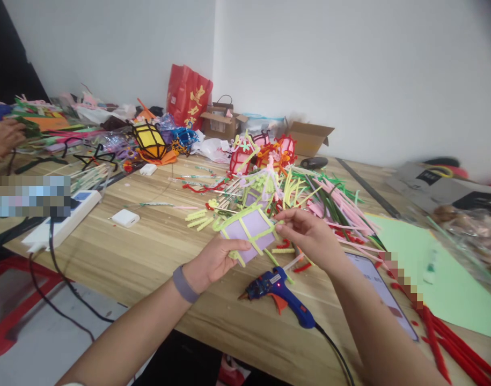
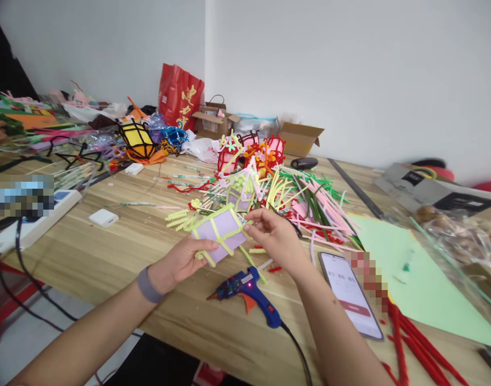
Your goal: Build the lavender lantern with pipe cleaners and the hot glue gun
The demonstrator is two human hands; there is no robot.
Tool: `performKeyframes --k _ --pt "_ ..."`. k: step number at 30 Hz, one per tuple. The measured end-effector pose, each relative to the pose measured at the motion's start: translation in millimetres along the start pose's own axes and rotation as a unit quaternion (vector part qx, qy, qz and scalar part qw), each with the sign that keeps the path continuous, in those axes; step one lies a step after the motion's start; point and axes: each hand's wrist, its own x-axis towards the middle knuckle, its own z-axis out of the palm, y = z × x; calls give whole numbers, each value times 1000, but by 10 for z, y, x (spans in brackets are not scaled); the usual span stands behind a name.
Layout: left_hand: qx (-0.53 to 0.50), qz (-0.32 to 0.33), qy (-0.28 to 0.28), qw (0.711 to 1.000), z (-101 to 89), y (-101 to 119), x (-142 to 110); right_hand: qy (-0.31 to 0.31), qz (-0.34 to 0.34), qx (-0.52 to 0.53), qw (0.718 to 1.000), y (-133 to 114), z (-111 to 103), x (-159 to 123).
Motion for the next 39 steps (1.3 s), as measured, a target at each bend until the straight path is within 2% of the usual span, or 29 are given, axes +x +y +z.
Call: performKeyframes --k 7,15,25,27,31,33,35,37,39 --pt "-1 1 8 1000 24 12 -11 42 -58 -121 990 -25 26 -35" --pt "-5 10 1 1000 -25 -13 14 64 -79 -193 976 -99 51 -58" --pt "-5 5 6 1000 -18 -1 22 34 -100 -223 969 -91 85 -65" --pt "-9 13 14 1000 -16 8 27 30 -100 -227 968 -77 57 -38" --pt "-10 23 34 999 -20 12 33 67 -80 -270 957 -113 -90 -79" --pt "-6 20 38 999 -25 9 31 30 -12 -319 947 -148 -140 -208" --pt "0 10 49 999 -26 7 26 -76 79 -372 922 -160 -115 -406" --pt "-2 9 57 998 -21 5 23 -161 144 -408 887 -129 -15 -632" --pt "-12 21 50 998 -14 4 24 -194 185 -407 873 -60 116 -834"
